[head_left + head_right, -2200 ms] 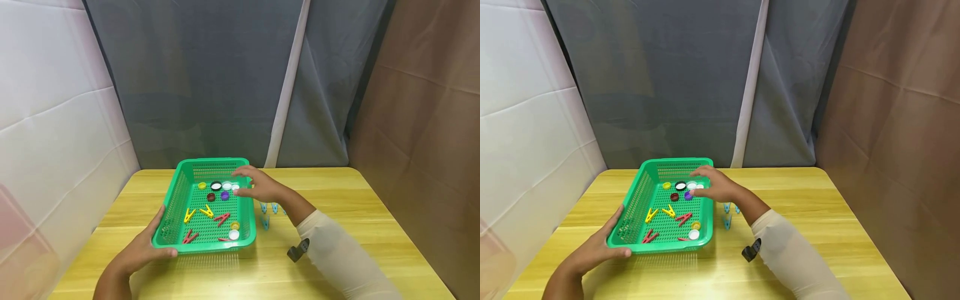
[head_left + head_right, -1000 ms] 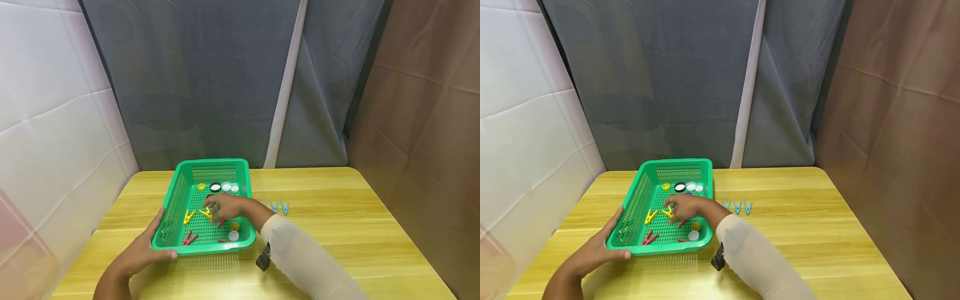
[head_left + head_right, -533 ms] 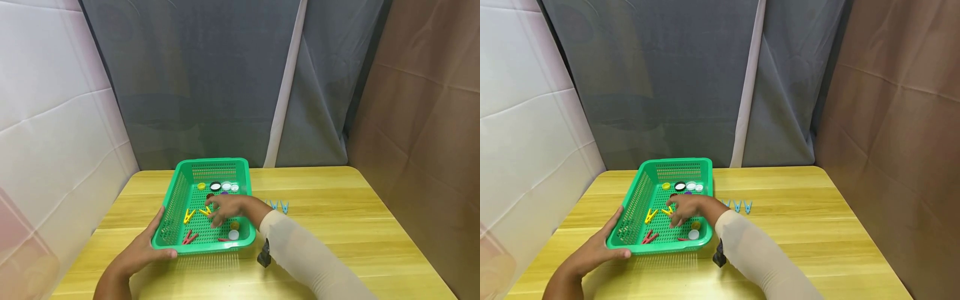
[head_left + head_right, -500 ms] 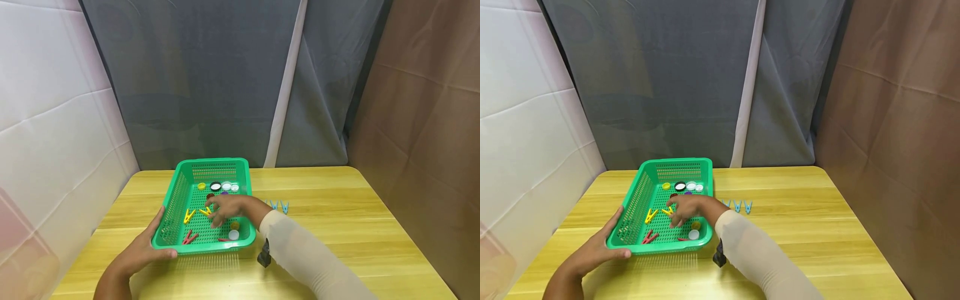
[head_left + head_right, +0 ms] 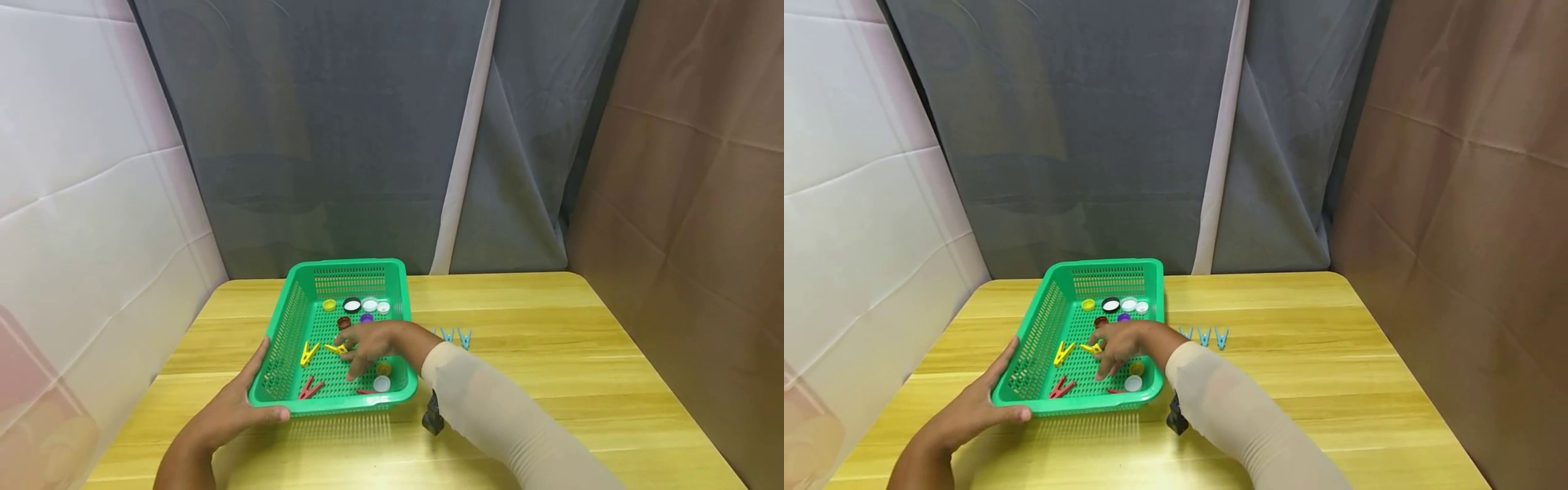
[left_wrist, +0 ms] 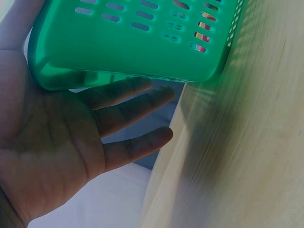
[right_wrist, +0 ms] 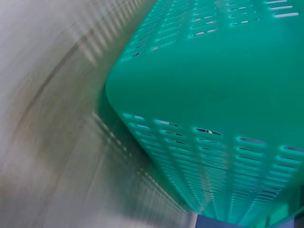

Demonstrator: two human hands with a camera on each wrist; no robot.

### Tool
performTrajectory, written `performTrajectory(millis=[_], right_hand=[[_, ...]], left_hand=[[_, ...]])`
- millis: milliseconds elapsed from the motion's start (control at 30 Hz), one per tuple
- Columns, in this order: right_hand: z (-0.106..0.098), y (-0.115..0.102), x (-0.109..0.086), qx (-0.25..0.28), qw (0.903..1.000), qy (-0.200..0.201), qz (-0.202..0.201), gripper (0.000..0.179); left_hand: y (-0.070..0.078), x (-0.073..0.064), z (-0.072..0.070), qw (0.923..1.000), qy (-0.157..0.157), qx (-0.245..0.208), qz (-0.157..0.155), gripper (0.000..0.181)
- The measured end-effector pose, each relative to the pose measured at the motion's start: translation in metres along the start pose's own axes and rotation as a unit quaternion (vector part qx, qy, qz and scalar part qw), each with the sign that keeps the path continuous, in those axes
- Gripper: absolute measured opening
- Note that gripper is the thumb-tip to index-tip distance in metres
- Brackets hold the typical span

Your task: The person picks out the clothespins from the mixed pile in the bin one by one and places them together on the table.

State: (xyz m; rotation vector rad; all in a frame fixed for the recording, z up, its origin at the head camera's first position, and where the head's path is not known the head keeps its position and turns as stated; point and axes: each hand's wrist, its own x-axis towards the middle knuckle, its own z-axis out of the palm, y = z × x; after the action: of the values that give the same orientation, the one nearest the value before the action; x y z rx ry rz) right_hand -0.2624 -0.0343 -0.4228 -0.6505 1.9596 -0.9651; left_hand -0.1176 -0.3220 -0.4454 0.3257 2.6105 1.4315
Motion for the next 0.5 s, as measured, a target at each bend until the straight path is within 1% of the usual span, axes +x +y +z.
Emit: performTrajectory(millis=[100, 333, 500], right_hand=[[0.0005, 0.0013, 0.0008, 0.018, 0.9998, 0.002, -0.007, 0.088], [-0.0002, 0.0021, -0.0003, 0.024, 0.9979, 0.044, -0.042, 0.081], [-0.0011, 0.0024, 0.0, 0.049, 0.996, 0.049, -0.056, 0.076]], left_hand=[[-0.0012, 0.0003, 0.0004, 1.0, -0.002, -0.007, 0.0, 0.139], [-0.0008, 0.0006, 0.0007, 0.9999, -0.001, -0.009, 0.005, 0.139], [-0.0006, 0.0004, 0.0005, 0.9999, 0.002, -0.009, 0.01, 0.139]])
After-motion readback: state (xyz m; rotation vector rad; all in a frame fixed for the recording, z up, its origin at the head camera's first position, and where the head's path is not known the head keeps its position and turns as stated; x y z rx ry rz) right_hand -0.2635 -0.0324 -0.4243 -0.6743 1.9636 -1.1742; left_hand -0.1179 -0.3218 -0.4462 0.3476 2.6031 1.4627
